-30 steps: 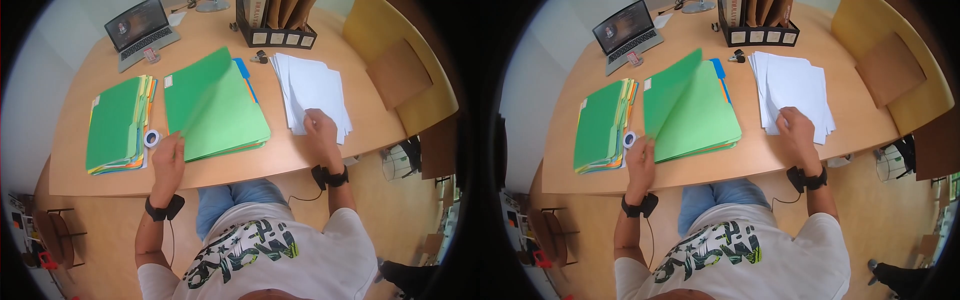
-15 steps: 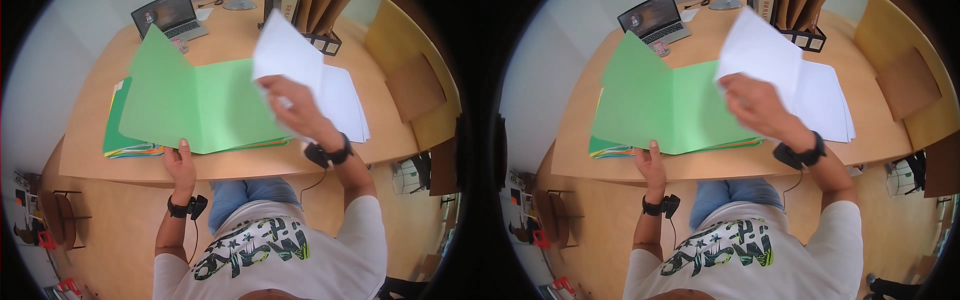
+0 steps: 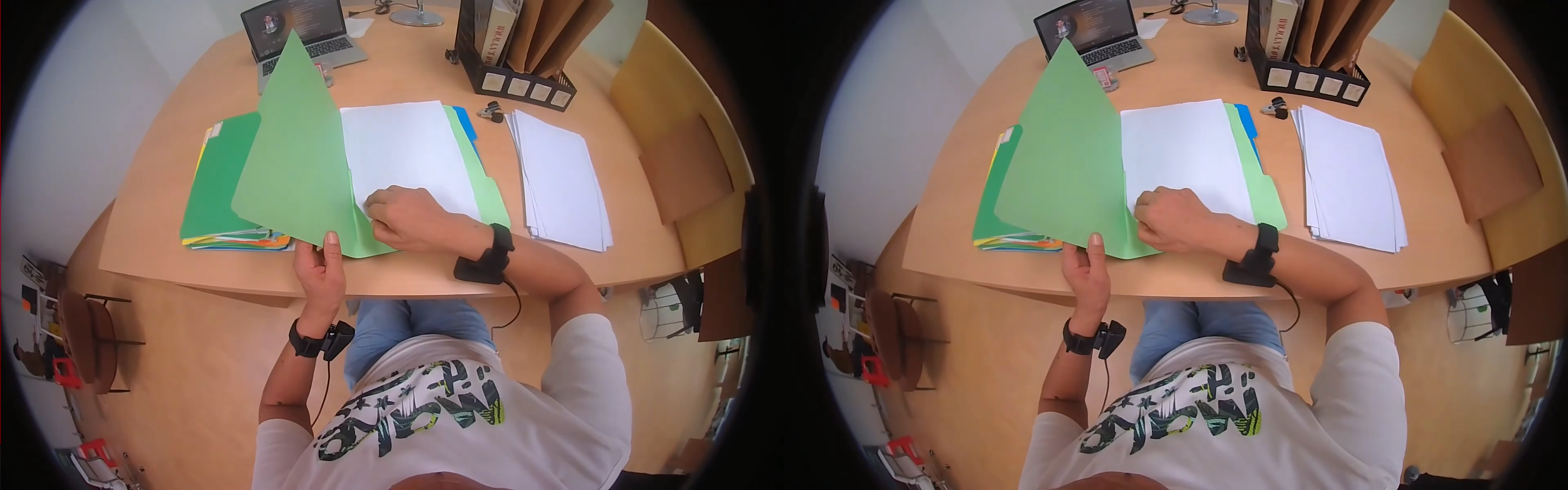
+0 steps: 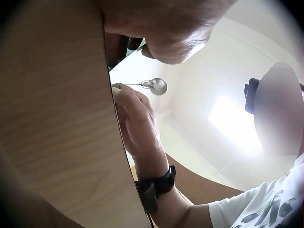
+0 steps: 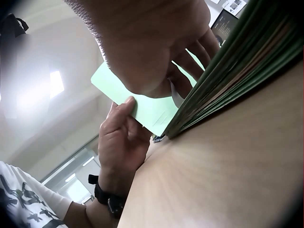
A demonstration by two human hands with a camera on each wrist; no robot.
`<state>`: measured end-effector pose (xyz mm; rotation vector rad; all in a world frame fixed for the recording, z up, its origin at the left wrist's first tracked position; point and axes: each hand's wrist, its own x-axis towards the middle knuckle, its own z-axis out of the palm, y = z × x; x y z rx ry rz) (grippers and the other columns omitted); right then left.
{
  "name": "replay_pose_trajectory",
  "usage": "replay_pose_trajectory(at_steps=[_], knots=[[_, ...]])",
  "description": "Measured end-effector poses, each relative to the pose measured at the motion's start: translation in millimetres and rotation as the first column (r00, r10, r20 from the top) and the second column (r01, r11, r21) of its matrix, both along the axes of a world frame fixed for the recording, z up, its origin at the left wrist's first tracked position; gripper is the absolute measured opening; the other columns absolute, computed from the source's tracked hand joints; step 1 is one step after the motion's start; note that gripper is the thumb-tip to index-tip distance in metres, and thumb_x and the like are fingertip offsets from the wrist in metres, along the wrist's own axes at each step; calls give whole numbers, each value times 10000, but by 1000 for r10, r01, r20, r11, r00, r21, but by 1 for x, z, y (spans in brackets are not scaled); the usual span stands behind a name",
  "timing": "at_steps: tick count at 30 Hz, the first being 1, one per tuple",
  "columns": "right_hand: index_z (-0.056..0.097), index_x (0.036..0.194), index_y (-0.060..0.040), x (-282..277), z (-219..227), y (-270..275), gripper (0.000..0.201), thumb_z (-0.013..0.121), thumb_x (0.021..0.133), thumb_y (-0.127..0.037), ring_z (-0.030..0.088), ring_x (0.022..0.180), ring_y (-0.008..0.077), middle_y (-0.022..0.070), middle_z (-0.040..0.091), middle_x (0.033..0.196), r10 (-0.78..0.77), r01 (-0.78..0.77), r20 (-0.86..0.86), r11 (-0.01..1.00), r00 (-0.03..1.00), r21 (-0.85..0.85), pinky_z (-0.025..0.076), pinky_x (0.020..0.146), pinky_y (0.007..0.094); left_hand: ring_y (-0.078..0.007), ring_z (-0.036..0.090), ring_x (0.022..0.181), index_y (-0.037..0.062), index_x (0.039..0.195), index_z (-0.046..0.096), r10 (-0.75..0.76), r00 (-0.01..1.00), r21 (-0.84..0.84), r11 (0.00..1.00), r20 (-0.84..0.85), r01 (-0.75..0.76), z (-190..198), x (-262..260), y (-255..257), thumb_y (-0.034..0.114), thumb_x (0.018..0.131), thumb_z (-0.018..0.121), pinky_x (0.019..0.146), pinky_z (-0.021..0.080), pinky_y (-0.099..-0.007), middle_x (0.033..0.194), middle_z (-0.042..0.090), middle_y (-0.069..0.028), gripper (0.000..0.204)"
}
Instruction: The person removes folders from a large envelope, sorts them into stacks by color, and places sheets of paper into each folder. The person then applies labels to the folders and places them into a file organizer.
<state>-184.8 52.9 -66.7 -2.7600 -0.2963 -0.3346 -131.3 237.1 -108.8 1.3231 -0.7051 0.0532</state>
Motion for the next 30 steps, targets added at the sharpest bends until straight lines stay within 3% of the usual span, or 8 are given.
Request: replay_pose_trajectory(at_steps=[11, 14, 16, 18, 20, 26, 27, 30], knots=[[620, 817, -15, -13, 12, -3, 229, 559, 830, -235, 598, 904, 307, 139, 620, 1044, 67, -70, -28, 989, 997, -131, 509, 706, 413, -151, 539, 978, -42, 1179, 468, -7, 999, 37, 999, 53, 5, 1, 0, -2, 80, 960, 495, 843, 459, -297, 1107, 535, -107, 252], [594, 813, -36, -28, 34, -3, 231, 592, 836, -266, 607, 896, 304, 135, 621, 1037, 90, -83, 187, 996, 978, -43, 510, 692, 390, -195, 576, 909, -46, 1111, 519, 31, 998, 96, 995, 45, -36, 3, 0, -5, 94, 932, 539, 808, 469, -331, 1049, 575, -128, 229], [597, 857, -64, -46, 61, 6, 172, 618, 821, -231, 620, 862, 288, 119, 622, 1017, 189, -189, 276, 982, 942, -24, 510, 670, 361, -231, 587, 858, -45, 1028, 562, 33, 975, 265, 960, 220, -92, 8, 8, -3, 94, 901, 567, 765, 469, -355, 974, 600, -140, 188], [606, 909, -64, -72, 96, 23, 161, 637, 798, -177, 620, 802, 269, 113, 615, 978, 387, -447, 396, 892, 833, 68, 508, 640, 349, -263, 589, 814, -43, 951, 592, 65, 938, 319, 930, 340, -181, 3, 15, -4, 89, 875, 581, 733, 465, -373, 898, 615, -150, 152], [616, 932, -43, -93, 107, 53, 175, 622, 793, -148, 607, 775, 249, 110, 607, 935, 344, -466, 595, 883, 727, 60, 500, 617, 344, -284, 581, 773, -41, 893, 601, 109, 918, 324, 914, 381, -243, -10, 20, -10, 77, 857, 577, 710, 457, -383, 828, 614, -154, 125], [662, 808, 2, -114, 136, 71, 279, 635, 846, -273, 566, 680, 180, 88, 616, 821, 378, -234, 762, 926, 525, -297, 467, 616, 300, -305, 515, 635, -46, 806, 554, -20, 945, 512, 844, 328, -160, 19, 17, -17, 39, 815, 531, 640, 415, -408, 692, 553, -148, 88], [657, 804, -2, -112, 129, 66, 286, 634, 848, -283, 566, 685, 180, 91, 623, 835, 353, -136, 814, 935, 461, -328, 476, 629, 306, -307, 503, 630, -44, 796, 544, -29, 937, 511, 844, 349, -165, 17, 17, -17, 35, 810, 524, 629, 405, -413, 687, 542, -147, 83], [651, 881, -25, -119, 124, 48, 283, 634, 846, -305, 573, 706, 192, 86, 647, 869, 348, -125, 860, 938, 374, -324, 493, 644, 330, -313, 478, 625, -43, 777, 525, -21, 917, 484, 854, 399, -191, 11, 16, -16, 24, 798, 507, 612, 385, -424, 684, 520, -149, 73]])
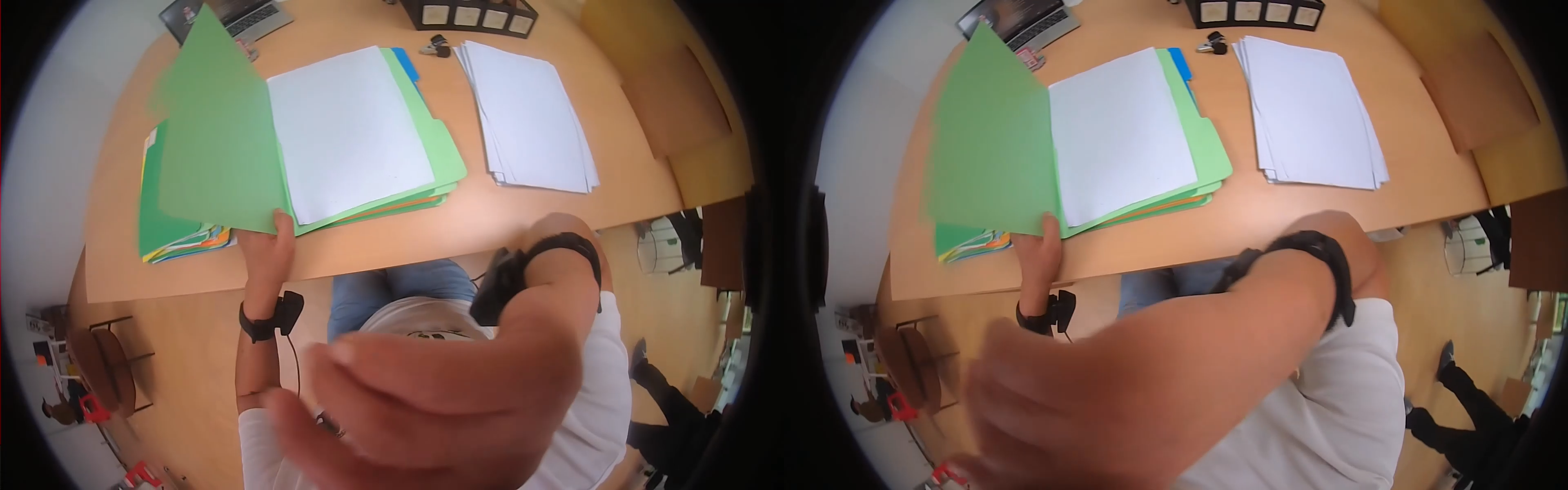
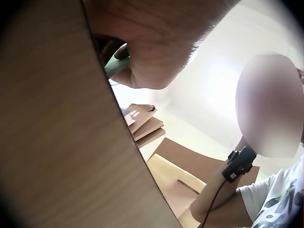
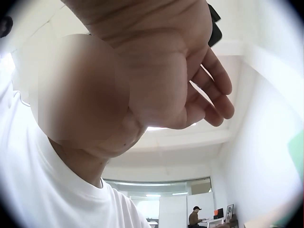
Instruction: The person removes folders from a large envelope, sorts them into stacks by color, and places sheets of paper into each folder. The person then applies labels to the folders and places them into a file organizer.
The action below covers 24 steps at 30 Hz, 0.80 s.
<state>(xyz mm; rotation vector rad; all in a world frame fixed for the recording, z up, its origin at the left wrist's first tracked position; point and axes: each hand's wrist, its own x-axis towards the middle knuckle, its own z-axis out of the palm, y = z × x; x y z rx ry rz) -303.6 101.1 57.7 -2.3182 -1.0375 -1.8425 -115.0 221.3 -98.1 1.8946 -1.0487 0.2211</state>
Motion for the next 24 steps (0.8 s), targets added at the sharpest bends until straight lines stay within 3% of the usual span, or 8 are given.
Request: replay_pose_trajectory(at_steps=[4, 8, 9, 12, 14, 18, 21, 24], knots=[[656, 948, -60, 18, 0, -63, 222, 641, 811, -234, 604, 757, 257, 87, 631, 893, -115, 152, -337, 985, 934, 86, 502, 679, 393, -331, 471, 649, -47, 784, 523, -6, 997, -5, 1000, 80, 7, 12, 0, -6, 8, 788, 488, 630, 386, -433, 702, 515, -159, 65], [662, 996, -81, 96, -23, -176, 210, 631, 806, -165, 620, 857, 311, 113, 615, 956, -446, 587, -658, 809, 606, -8, 514, 710, 414, -341, 473, 658, -56, 793, 521, -12, 1000, -15, 1000, 15, 13, 2, 1, -4, -9, 779, 473, 649, 390, -440, 711, 521, -164, 69], [670, 989, -93, 118, -48, -211, 217, 635, 783, -150, 610, 893, 309, 113, 618, 966, -619, 719, -627, 683, 473, -131, 522, 725, 411, -341, 477, 661, -57, 798, 525, -9, 1000, -42, 999, 16, 10, 3, -2, -6, -4, 785, 480, 651, 391, -442, 715, 525, -165, 70], [642, 854, -20, 147, -103, -284, 146, 542, 802, -114, 614, 880, 298, 105, 637, 956, -802, 701, -559, 523, 211, -485, 509, 714, 389, -342, 493, 671, -59, 824, 541, 6, 1000, -57, 998, -24, -8, 9, -7, -8, 12, 808, 505, 659, 400, -444, 734, 539, -173, 82], [723, 871, -52, 158, -128, -306, 182, 581, 765, -90, 597, 981, 304, 134, 654, 1001, -848, 705, -524, 418, 76, -573, 514, 747, 416, -343, 508, 684, -63, 855, 559, 32, 993, 31, 999, -112, -29, 8, -5, -3, 29, 830, 526, 665, 410, -440, 755, 552, -180, 101], [717, 872, -42, 156, -124, -321, 177, 582, 775, -102, 654, 927, 313, 133, 688, 932, -811, 736, -570, 302, -136, -605, 518, 765, 415, -341, 535, 714, -67, 907, 579, 63, 998, -27, 998, -1, -63, 5, -7, -6, 39, 864, 533, 680, 426, -424, 792, 573, -182, 123], [684, 938, -43, 155, -106, -322, 201, 551, 801, -106, 631, 912, 321, 123, 673, 960, -764, 731, -614, 300, -200, -612, 502, 790, 417, -334, 551, 749, -75, 938, 574, 71, 995, -85, 993, -70, -77, 0, -8, -4, 35, 889, 511, 701, 434, -424, 833, 587, -185, 136], [668, 909, -34, 171, -103, -339, 173, 566, 791, -110, 636, 911, 317, 127, 672, 951, -692, 866, -712, 424, 119, -267, 500, 797, 405, -323, 559, 782, -83, 974, 565, 59, 993, -69, 995, -98, -66, 1, -14, -1, 44, 919, 493, 726, 438, -423, 871, 594, -188, 157]])
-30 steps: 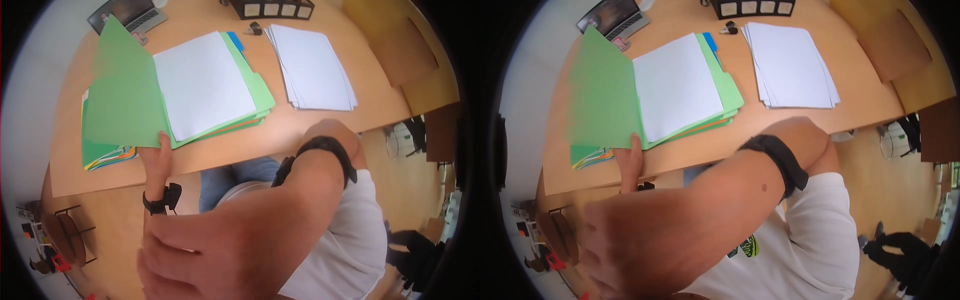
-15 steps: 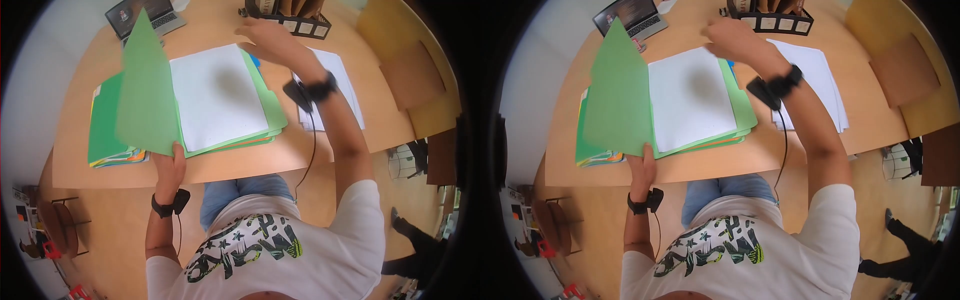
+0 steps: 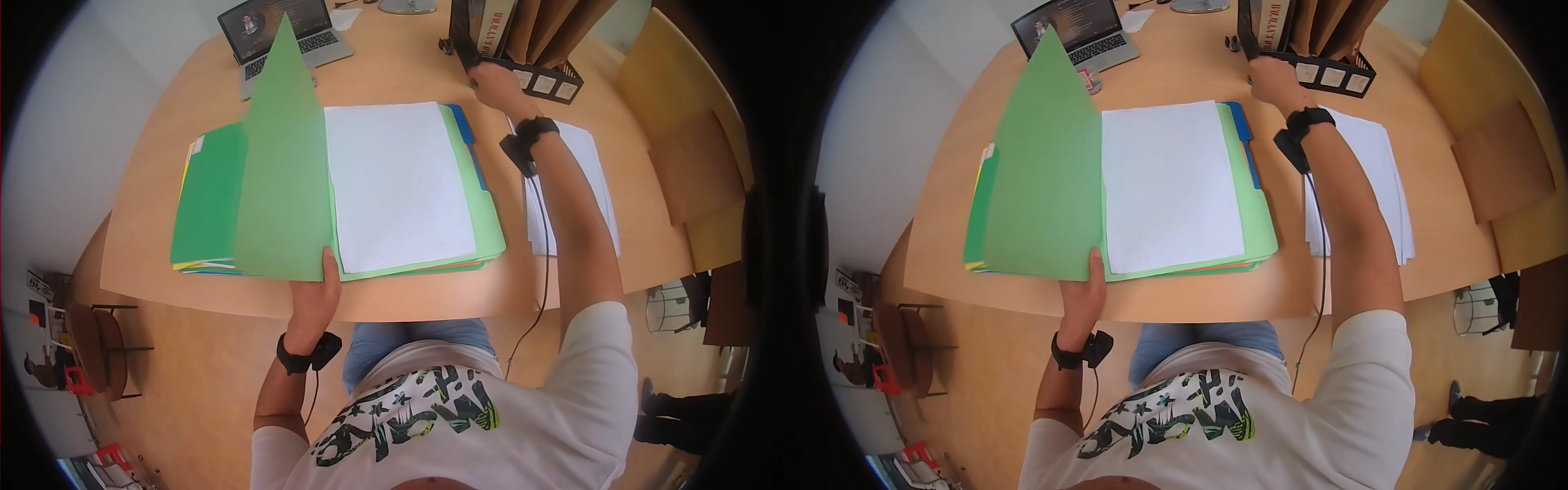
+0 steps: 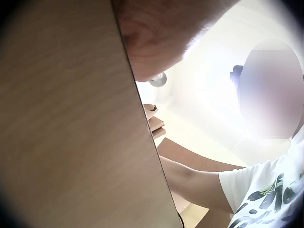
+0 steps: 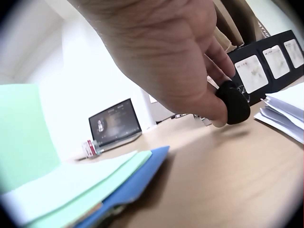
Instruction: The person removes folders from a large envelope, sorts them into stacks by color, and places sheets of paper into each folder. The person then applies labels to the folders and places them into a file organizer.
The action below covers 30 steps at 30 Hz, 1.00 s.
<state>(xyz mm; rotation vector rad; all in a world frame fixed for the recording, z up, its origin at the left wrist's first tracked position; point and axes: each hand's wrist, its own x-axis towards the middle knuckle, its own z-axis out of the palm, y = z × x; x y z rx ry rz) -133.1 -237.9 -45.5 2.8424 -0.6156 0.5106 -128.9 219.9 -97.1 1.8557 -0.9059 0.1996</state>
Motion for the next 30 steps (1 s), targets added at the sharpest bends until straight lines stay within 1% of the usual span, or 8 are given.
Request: replay_pose_trajectory(at_steps=[3, 5, 7, 9, 18, 24, 27, 30], knots=[[653, 1040, -28, 38, 16, 17, 294, 633, 807, -208, 622, 875, 230, 111, 667, 1003, 108, -253, 336, 868, 936, 427, 480, 758, 356, -314, 562, 818, -86, 1020, 561, -5, 999, 66, 998, -49, 8, 2, -1, 4, 65, 943, 484, 758, 444, -414, 911, 597, -187, 186], [635, 1124, -42, 63, 19, 40, 371, 649, 829, -268, 577, 880, 163, 44, 654, 1028, -4, -424, 490, 497, 872, 757, 449, 771, 313, -302, 565, 852, -84, 1055, 559, 4, 1000, 73, 997, 9, -4, 0, 0, 4, 83, 956, 481, 788, 448, -399, 943, 600, -179, 210], [645, 1119, -99, 78, 27, 74, 317, 632, 859, -281, 534, 942, 106, -4, 631, 1021, -55, -545, 569, 223, 821, 808, 391, 817, 271, -287, 565, 893, -81, 1086, 551, -9, 1000, 50, 999, -12, 10, -1, -1, 5, 107, 965, 480, 820, 446, -389, 986, 598, -172, 235], [650, 1102, -113, 97, 28, 96, 295, 636, 864, -286, 540, 919, 111, -10, 633, 985, -92, -564, 572, 103, 815, 820, 383, 830, 279, -272, 563, 927, -79, 1112, 544, -18, 1000, 30, 999, -23, 19, -2, -2, 5, 126, 973, 479, 845, 444, -380, 1019, 596, -166, 256], [655, 1022, -89, 141, 9, 117, 245, 605, 909, -300, 550, 836, 83, -11, 628, 916, 134, -563, 566, -64, 814, 824, 414, 771, 227, -257, 563, 950, -77, 1137, 537, -34, 999, 10, 999, 0, 34, 4, -10, 0, 143, 982, 468, 857, 443, -372, 1043, 593, -167, 278], [636, 895, -97, 136, 12, 123, 206, 564, 935, -286, 534, 770, 59, -26, 610, 858, 147, -486, 480, 7, 865, 874, 433, 755, 219, -268, 564, 952, -79, 1138, 535, -56, 998, -1, 998, -32, 56, 6, -9, -2, 131, 981, 465, 855, 445, -377, 1045, 592, -172, 272], [642, 915, -76, 137, 7, 121, 174, 600, 907, -244, 574, 719, 73, -2, 625, 835, 122, -537, 542, -75, 831, 840, 451, 685, 216, -272, 563, 956, -80, 1140, 532, -65, 997, -12, 998, -43, 65, 5, -8, -1, 128, 978, 469, 858, 444, -380, 1049, 590, -174, 271], [630, 969, -104, 135, 10, 124, 206, 562, 932, -295, 533, 788, 57, -24, 620, 907, -20, -534, 534, -10, 845, 845, 424, 751, 227, -274, 562, 965, -80, 1143, 527, -65, 996, -23, 998, -62, 64, 1, -5, -1, 125, 972, 475, 862, 441, -382, 1056, 587, -175, 272]])
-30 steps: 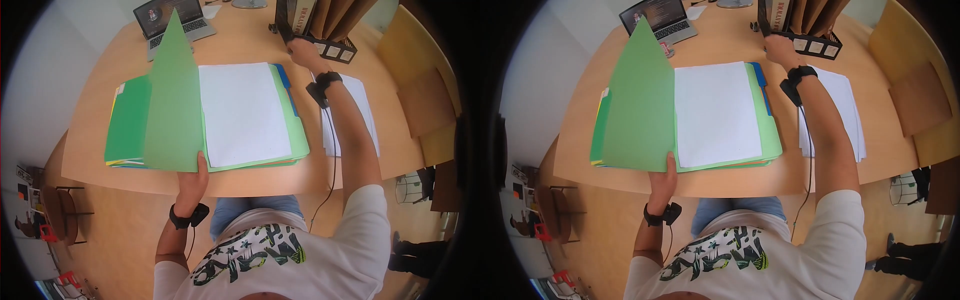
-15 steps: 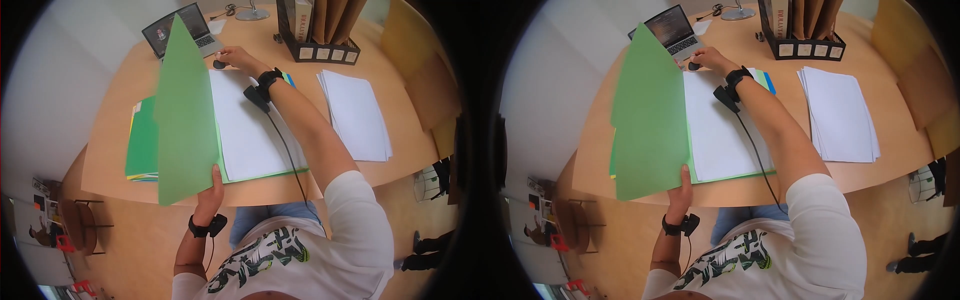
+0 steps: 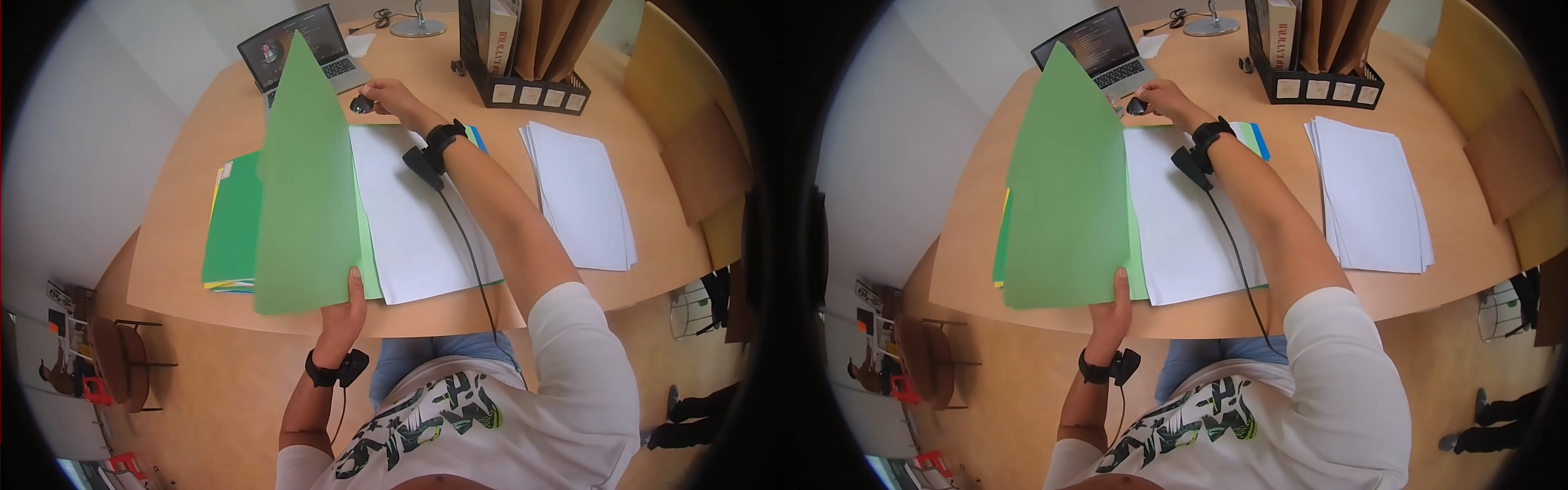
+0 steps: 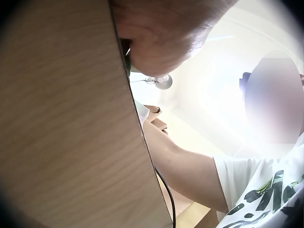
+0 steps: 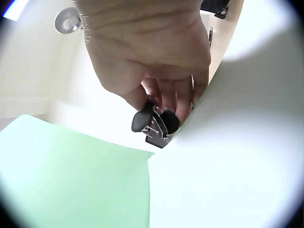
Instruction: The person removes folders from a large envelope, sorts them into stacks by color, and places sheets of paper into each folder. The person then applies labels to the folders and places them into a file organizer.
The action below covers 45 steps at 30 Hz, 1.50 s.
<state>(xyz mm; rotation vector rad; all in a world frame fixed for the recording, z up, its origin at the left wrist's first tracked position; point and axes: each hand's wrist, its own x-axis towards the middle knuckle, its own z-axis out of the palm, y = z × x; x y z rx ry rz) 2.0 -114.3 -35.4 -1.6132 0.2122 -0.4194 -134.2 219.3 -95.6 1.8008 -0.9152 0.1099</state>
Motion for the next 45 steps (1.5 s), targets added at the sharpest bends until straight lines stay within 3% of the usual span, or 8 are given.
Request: replay_pose_trajectory(at_steps=[21, 24, 26, 28, 30, 33, 43, 45], knots=[[662, 960, -37, -9, -18, 7, 255, 604, 913, -281, 499, 732, 72, -30, 579, 785, 182, -191, -61, 963, 981, -192, 413, 678, 245, -261, 559, 956, -76, 1145, 520, -1, 998, -17, 1000, -65, 0, -3, 4, 3, 103, 960, 491, 847, 445, -374, 1052, 580, -166, 259], [659, 979, -28, 2, -31, -10, 269, 619, 891, -279, 591, 754, 143, 43, 623, 786, -36, 81, 213, 974, 976, -211, 460, 673, 306, -274, 560, 956, -78, 1145, 520, 4, 998, -11, 1000, -66, -4, -3, 4, 3, 102, 956, 493, 849, 442, -384, 1052, 579, -174, 263], [655, 970, -31, -10, -18, -29, 258, 626, 851, -258, 657, 788, 266, 141, 661, 838, -420, 463, 233, 610, 877, -643, 497, 676, 381, -284, 559, 956, -80, 1145, 518, -11, 998, -14, 1000, -60, 10, -6, 5, 2, 98, 952, 493, 850, 439, -392, 1054, 578, -181, 264], [657, 940, -43, -42, -5, -53, 209, 610, 802, -192, 658, 805, 333, 180, 665, 861, -463, 241, 121, 209, 878, -948, 508, 666, 413, -293, 558, 949, -84, 1139, 517, -21, 999, -16, 1000, -38, 20, -7, 6, 1, 91, 945, 495, 846, 438, -398, 1049, 578, -185, 263], [670, 868, -48, -77, 1, -67, 151, 582, 767, -118, 665, 807, 335, 162, 675, 844, -542, -10, 19, -51, 840, -999, 513, 659, 433, -306, 557, 939, -86, 1128, 522, -27, 1000, -16, 999, -14, 27, -9, 9, 0, 81, 936, 498, 840, 437, -403, 1041, 579, -191, 255], [713, 803, -73, -111, -13, -88, 158, 561, 767, -94, 680, 762, 309, 126, 690, 801, -595, -113, 11, -172, 804, -979, 508, 614, 421, -334, 558, 916, -85, 1097, 538, -26, 999, -1, 1000, 35, 26, -14, 14, 0, 60, 919, 506, 823, 436, -413, 1019, 583, -205, 232], [657, 951, -33, -147, -33, -82, 189, 556, 825, -131, 657, 910, 311, 168, 662, 1026, -688, -186, -45, -132, 725, -974, 519, 724, 426, -378, 574, 787, -82, 982, 570, -44, 997, -43, 998, 69, 47, -12, 20, -3, 37, 891, 509, 713, 449, -435, 881, 608, -217, 162], [616, 1101, -59, -148, -7, -43, 324, 584, 865, -278, 608, 1031, 315, 188, 614, 1137, -537, -137, -180, 119, 824, -983, 495, 821, 428, -381, 577, 774, -81, 974, 574, -42, 996, -53, 998, 81, 46, -10, 20, -4, 42, 890, 511, 701, 451, -434, 866, 611, -216, 161]])
